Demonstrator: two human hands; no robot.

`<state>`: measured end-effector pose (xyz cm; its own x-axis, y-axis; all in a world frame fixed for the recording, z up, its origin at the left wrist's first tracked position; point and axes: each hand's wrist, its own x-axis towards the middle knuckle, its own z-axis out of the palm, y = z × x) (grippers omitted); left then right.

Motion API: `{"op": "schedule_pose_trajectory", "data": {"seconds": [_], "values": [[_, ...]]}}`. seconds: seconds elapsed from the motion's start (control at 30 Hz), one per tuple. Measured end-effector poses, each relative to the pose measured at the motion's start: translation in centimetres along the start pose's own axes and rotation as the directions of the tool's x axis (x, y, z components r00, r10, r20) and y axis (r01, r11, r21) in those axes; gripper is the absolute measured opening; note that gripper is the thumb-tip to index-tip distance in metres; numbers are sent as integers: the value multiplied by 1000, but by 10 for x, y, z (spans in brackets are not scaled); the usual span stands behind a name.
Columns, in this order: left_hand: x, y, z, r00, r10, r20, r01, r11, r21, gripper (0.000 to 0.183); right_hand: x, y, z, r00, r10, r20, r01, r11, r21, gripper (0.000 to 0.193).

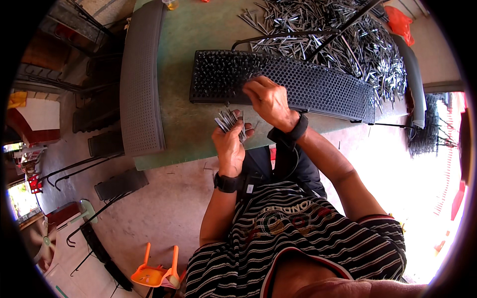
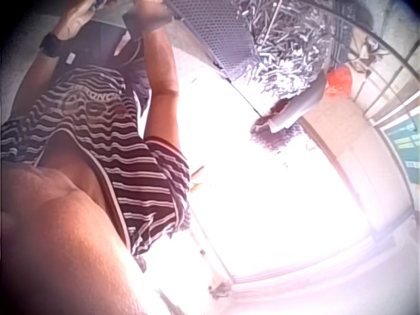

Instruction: The person picks up metal parts one by one from a large pile on a table and places them into the holes of a metal mesh tray.

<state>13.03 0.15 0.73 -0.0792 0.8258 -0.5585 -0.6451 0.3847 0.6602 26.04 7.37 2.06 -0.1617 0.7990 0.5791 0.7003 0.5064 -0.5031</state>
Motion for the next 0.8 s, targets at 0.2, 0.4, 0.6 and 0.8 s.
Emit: {"op": "schedule_pose_trajectory", "data": {"seconds": [0.2, 0.4, 0.6, 0.8], "values": [[-1, 1, 8, 1000, 2, -9, -2, 1000, -8, 19, -9, -7, -22, 819, 323, 474, -443, 881, 164, 13], [0, -3, 9, 1000, -7, 23, 9, 999, -50, 21, 4, -20, -22, 835, 501, 228, -545, 694, 471, 9], [5, -6, 0, 1000, 12, 28, -11, 999, -45, 20, 4, -18, -8, 941, 335, 39, -322, 856, 405, 9], [5, -3, -2, 1000, 1, 12, -1, 1000, 3, 16, -1, -14, 3, 978, 208, 15, -202, 926, 318, 8]]}}
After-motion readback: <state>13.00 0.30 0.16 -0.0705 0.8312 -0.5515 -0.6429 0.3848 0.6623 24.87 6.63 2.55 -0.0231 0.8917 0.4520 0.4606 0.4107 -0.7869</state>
